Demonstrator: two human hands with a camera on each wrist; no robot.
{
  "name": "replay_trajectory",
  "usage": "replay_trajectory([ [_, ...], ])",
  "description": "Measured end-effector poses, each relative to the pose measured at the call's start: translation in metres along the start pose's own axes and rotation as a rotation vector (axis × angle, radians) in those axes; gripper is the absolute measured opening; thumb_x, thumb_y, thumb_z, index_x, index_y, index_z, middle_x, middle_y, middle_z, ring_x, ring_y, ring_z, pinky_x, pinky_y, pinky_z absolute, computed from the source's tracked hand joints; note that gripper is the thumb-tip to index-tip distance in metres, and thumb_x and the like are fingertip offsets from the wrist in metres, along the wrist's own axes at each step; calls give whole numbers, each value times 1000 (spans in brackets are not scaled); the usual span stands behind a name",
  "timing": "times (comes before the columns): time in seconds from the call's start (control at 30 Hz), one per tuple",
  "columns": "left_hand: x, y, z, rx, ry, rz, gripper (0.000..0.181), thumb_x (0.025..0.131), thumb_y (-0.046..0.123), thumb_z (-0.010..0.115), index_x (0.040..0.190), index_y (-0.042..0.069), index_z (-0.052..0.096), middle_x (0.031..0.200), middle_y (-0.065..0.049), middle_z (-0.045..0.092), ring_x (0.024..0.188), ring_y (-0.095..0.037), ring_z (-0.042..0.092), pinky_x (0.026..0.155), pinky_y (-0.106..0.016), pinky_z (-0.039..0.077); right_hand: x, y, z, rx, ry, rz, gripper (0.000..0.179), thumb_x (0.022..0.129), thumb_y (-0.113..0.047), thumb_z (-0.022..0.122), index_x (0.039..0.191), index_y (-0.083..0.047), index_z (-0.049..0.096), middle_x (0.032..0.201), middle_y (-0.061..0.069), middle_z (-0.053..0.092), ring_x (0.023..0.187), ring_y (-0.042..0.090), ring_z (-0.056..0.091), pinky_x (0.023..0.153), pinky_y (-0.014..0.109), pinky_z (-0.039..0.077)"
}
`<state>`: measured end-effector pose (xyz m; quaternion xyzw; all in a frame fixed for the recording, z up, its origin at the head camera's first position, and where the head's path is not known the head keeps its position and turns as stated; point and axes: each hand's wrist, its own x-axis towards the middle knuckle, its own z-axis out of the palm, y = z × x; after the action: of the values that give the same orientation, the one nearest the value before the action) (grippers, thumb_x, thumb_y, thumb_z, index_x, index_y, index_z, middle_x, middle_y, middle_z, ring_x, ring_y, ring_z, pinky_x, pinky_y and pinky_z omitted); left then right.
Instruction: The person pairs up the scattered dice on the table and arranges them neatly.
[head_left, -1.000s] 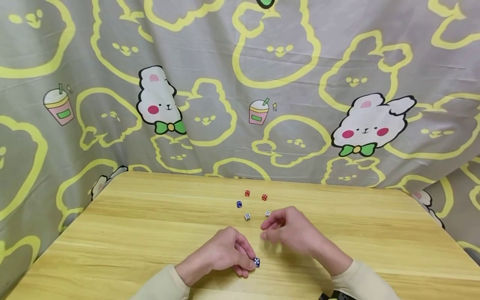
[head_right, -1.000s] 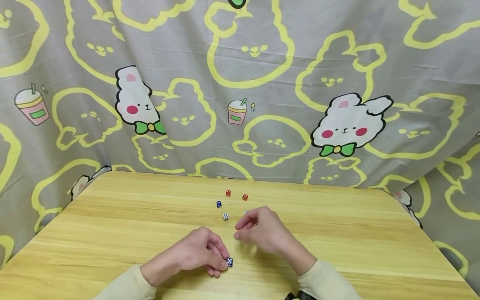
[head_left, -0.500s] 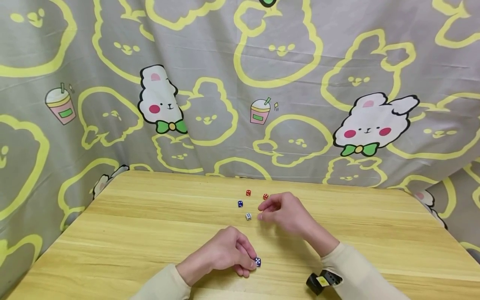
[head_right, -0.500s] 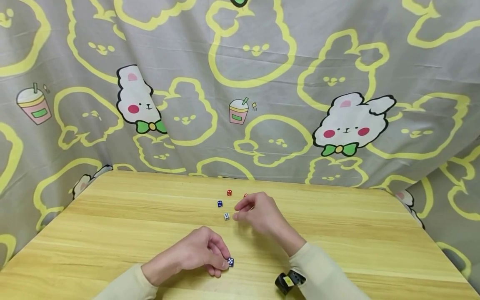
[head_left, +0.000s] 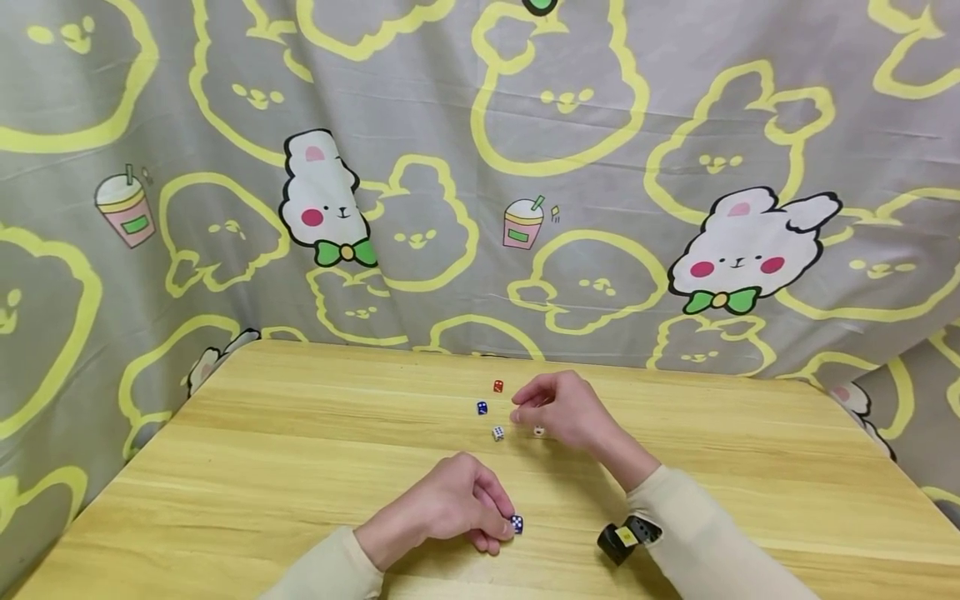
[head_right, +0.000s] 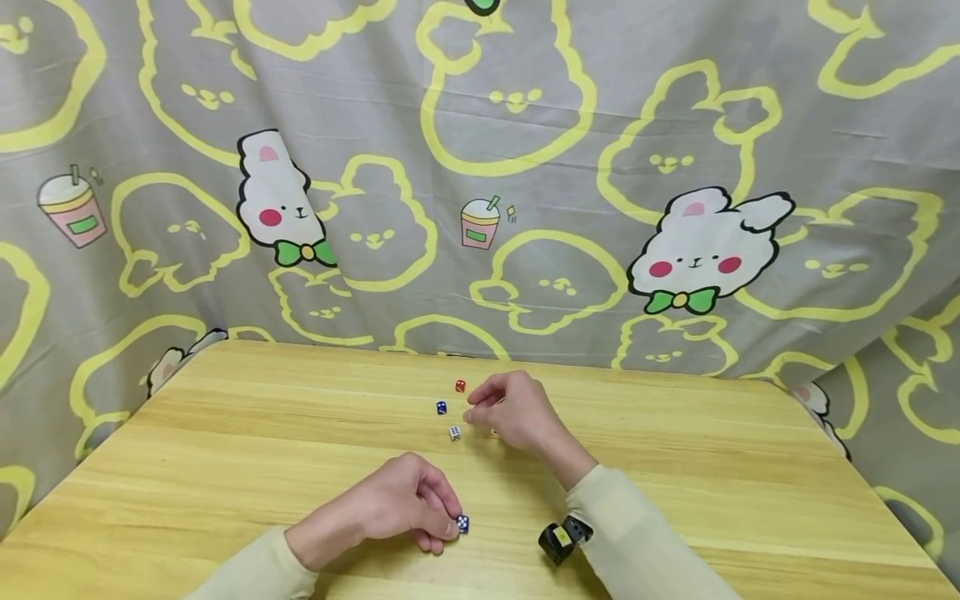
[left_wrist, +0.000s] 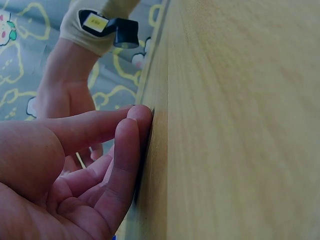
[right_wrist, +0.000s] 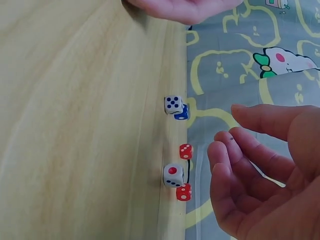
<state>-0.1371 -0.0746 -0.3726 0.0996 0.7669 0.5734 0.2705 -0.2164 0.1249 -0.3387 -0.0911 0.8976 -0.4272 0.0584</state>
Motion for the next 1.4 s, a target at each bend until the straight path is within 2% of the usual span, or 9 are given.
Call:
replay_trajectory([
  [0.33,0,0,1,10,9,-8,13,82,-7,84,82,1,74,71,-13,77,54,-12,69,54,-25,61,14,-2,6,-15,9,-16,18,90,-17,84,105,-9,80,90,1,76,82,14,65,75,27,51],
  [0.8,2,-1,1,-6,3,-11,13,82,-8,83,82,1,74,71,-13,77,54,-12,69,54,-25,62,27,-5,14,-6,8,-54,14,90,-14,84,103,-8,81,90,1,77,80,13,66,74,26,53],
  [1.4,1,-1,1,8,6,-3,12,82,-7,84,84,1,74,73,-14,78,55,-12,70,55,-26,62,36,-9,26,-6,-9,-45,18,87,-13,86,103,-7,81,86,2,76,75,14,63,63,25,49],
])
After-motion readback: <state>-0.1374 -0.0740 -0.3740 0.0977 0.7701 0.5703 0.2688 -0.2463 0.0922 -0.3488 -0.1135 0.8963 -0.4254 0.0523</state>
